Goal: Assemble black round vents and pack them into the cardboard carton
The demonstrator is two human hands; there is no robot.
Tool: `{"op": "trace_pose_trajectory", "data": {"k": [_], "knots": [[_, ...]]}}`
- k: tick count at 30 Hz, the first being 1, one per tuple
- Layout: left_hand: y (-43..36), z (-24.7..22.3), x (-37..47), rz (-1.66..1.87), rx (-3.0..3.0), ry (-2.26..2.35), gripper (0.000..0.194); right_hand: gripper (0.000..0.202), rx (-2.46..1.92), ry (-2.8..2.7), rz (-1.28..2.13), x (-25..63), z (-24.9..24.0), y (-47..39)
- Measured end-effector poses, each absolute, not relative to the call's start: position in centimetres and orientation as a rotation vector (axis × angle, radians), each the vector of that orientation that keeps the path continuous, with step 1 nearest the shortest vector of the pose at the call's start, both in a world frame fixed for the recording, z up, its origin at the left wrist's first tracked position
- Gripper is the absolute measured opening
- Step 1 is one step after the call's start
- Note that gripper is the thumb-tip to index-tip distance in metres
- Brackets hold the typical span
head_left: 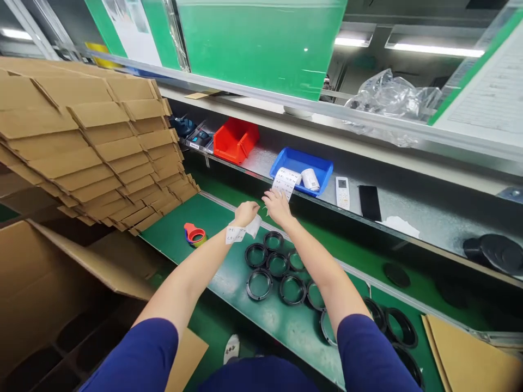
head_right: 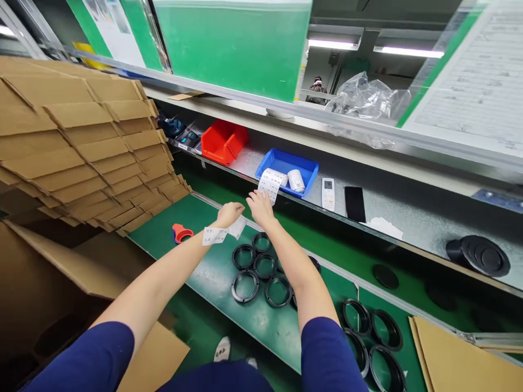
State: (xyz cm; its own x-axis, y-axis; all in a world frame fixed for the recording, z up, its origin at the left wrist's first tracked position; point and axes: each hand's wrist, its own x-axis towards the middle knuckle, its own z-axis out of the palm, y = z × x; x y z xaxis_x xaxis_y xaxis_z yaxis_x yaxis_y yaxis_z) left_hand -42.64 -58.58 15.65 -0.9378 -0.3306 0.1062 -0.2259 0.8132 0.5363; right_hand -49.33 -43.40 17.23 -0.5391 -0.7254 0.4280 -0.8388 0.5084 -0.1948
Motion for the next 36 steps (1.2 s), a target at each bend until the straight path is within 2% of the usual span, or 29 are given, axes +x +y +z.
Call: {"op": "trace_pose_trajectory", "data": {"k": [4,9,11,15,19,23,28,36], "knots": [[-58.8,11.4,-45.3,-1.060,0.447,-2.722,0.026,0.036,1.642,-2.400,0.245,-54.9,17.6,-47.0],[-58.7,8.7,-49.0,-1.457,0.276,-2.496,0.052,0.029,1.732,-2.473,-0.080,-59.0,17.6,-47.9],[-58.4,8.5,-50.1,-1.599,0.186,-2.396,0.050,0.022,1.740,-2.510,-0.172,-59.8,18.4,-47.6],[-57.8,8.5,-51.0,-1.750,0.108,-2.274,0.030,0.015,1.766,-2.581,-0.284,-59.7,20.1,-47.0],[-57.8,8.9,-50.4,-1.763,0.151,-2.232,0.018,0.014,1.802,-2.588,-0.306,-58.9,20.7,-46.8],[-57.8,9.7,-49.2,-1.770,0.178,-2.200,0.022,0.022,1.776,-2.579,-0.316,-58.3,21.4,-46.7],[-57.8,11.2,-48.0,-1.741,0.199,-2.193,0.023,0.019,1.788,-2.534,-0.392,-57.2,22.8,-46.6],[-56.9,13.9,-46.3,-1.464,0.411,-2.267,0.022,0.025,1.766,-2.539,-0.302,-56.3,23.2,-46.4]]}}
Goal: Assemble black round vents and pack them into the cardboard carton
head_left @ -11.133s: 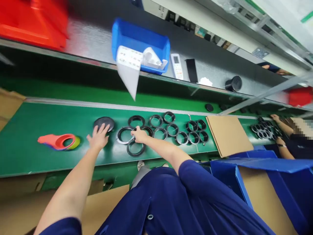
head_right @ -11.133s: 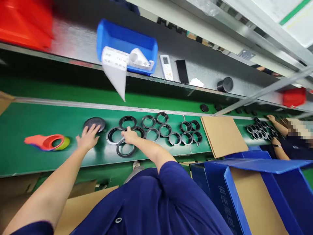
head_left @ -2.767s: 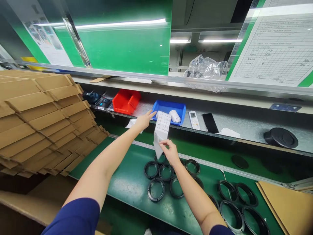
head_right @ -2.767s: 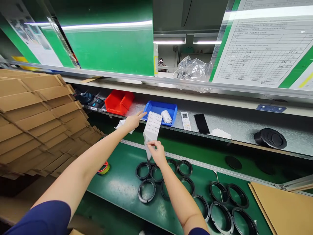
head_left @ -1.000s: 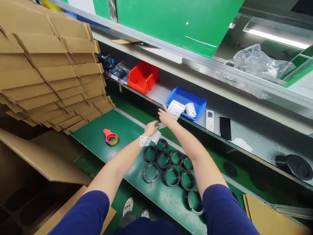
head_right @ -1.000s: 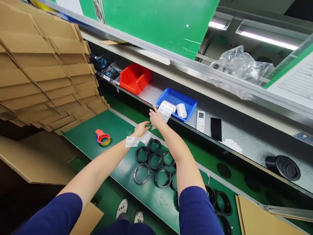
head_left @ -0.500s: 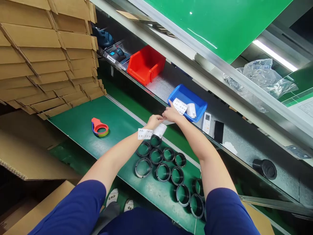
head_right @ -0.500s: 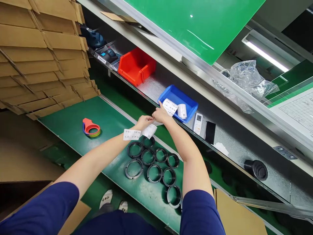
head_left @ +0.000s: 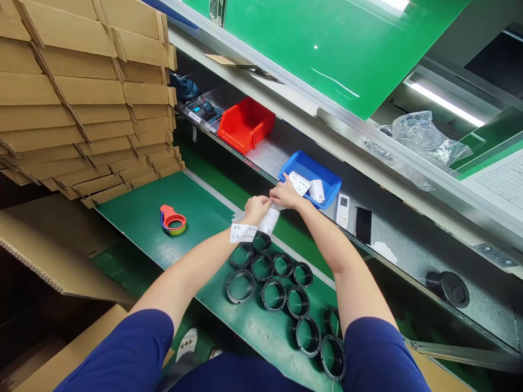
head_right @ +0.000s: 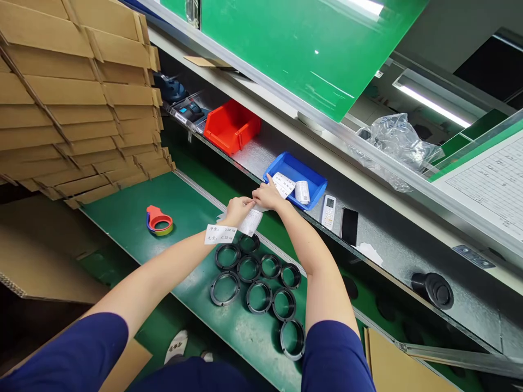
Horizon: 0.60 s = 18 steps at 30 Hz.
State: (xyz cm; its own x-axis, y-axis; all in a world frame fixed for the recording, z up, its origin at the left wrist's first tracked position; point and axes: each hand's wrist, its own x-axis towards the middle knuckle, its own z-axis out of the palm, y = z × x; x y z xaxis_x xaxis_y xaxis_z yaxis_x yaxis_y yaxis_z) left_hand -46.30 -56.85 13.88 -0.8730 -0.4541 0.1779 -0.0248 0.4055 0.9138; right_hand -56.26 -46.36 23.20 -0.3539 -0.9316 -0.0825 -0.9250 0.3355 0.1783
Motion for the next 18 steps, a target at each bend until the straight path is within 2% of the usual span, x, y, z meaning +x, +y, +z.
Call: {"op": "trace_pose_trajectory", "data": {"k": [8,11,12,15,17,18], "knots": [[-54.7,14.2,-44.8,-1.350,0.405,-2.329,0.027,0.024,1.703,-2.548,-0.129,-57.2,22.5,-44.5],[-55.1,13.6,-45.6,-1.410,0.364,-2.389,0.051,0.023,1.758,-2.500,-0.082,-57.3,22.3,-44.6],[-55.2,13.4,-46.0,-1.434,0.347,-2.405,0.053,0.023,1.771,-2.487,-0.068,-57.3,22.4,-44.7],[-55.2,12.8,-46.9,-1.508,0.298,-2.426,0.033,0.018,1.780,-2.448,-0.031,-56.9,22.6,-44.5],[-55.1,12.5,-47.1,-1.565,0.266,-2.414,0.037,0.021,1.672,-2.443,0.201,-56.1,22.3,-43.4],[-55.1,12.4,-47.1,-1.597,0.252,-2.399,0.040,0.025,1.515,-2.468,0.459,-55.5,21.9,-42.6]]}}
